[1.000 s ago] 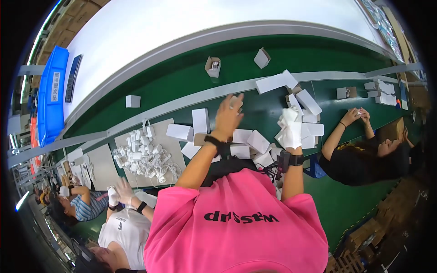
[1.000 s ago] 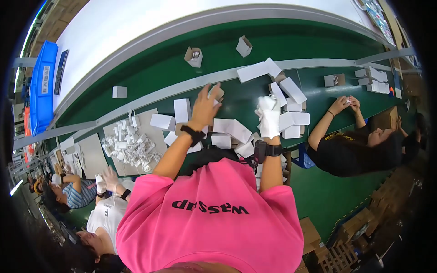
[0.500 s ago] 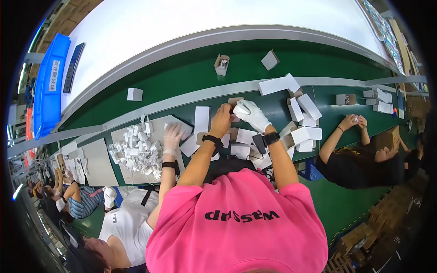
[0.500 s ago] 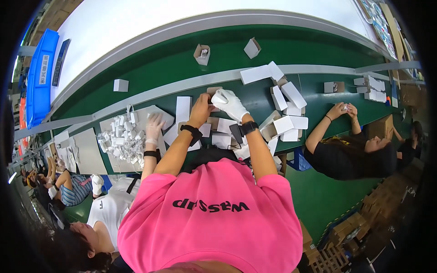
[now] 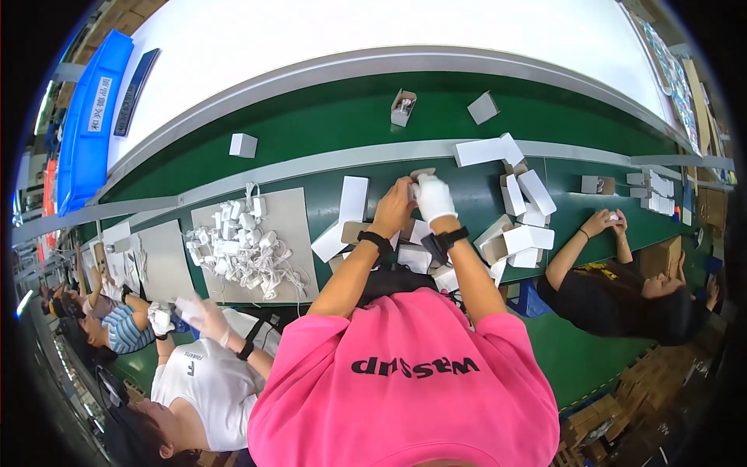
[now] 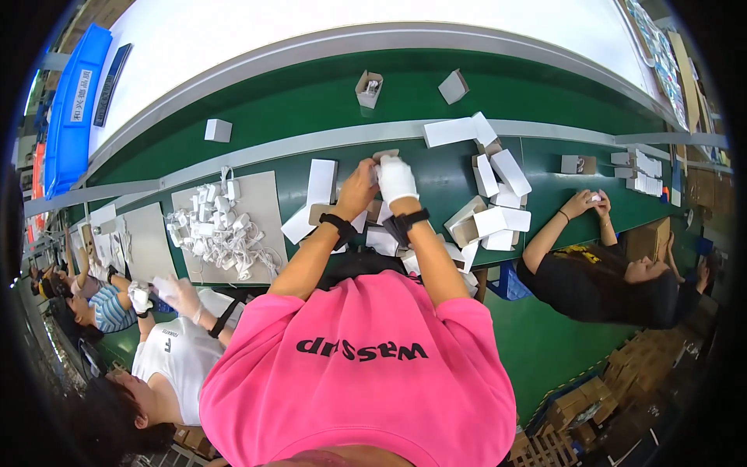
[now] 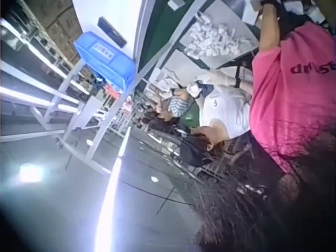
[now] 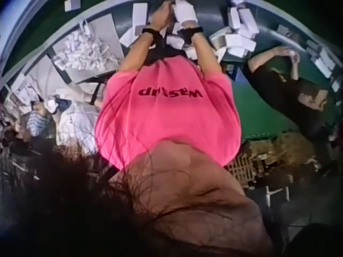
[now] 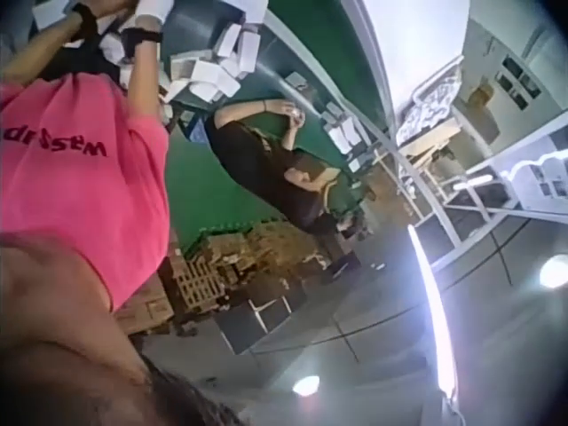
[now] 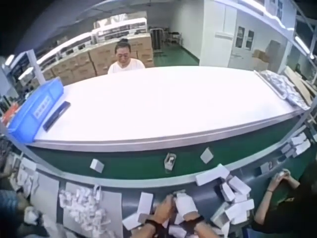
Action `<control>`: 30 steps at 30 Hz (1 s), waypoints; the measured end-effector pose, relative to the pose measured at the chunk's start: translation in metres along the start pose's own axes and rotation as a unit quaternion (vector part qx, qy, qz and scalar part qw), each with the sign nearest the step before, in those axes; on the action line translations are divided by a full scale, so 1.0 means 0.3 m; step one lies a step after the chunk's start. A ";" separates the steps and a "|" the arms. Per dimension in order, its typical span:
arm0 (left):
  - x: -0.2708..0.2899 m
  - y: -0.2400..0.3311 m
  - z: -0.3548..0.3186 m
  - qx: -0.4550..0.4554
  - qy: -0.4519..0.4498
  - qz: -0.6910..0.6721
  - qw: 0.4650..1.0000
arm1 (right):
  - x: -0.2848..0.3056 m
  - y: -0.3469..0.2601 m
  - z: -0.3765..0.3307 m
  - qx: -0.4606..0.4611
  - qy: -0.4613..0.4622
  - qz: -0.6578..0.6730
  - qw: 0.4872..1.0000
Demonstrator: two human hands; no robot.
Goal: The person picks up a power adapter, winds the cable around it, and places it into a small white box. The person then closes the box and sets it aside, repeating the process for several more units.
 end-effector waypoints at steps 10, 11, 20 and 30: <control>0.247 -0.162 0.219 0.109 0.163 0.067 0.978 | 0.226 -0.029 -0.298 0.078 0.120 0.008 0.990; 0.281 -0.224 0.250 0.122 0.181 0.076 0.973 | 0.241 -0.031 -0.332 0.091 0.118 0.011 0.989; 0.544 -0.308 0.121 0.136 0.286 0.083 0.945 | 0.224 -0.013 -0.495 -0.006 0.006 0.096 0.995; 0.612 -0.445 -0.698 0.452 0.133 0.410 0.781 | 0.251 -0.135 -0.444 0.186 0.041 -0.014 0.982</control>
Point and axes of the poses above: each hand's wrist, its own z-axis towards the middle knuckle, its own x-axis out of the back of the hand, y = z × x, the point moved 1 cm from there along z, towards the middle knuckle, and after that the axes turned 2 degrees about -y, right-handed, at the moved point
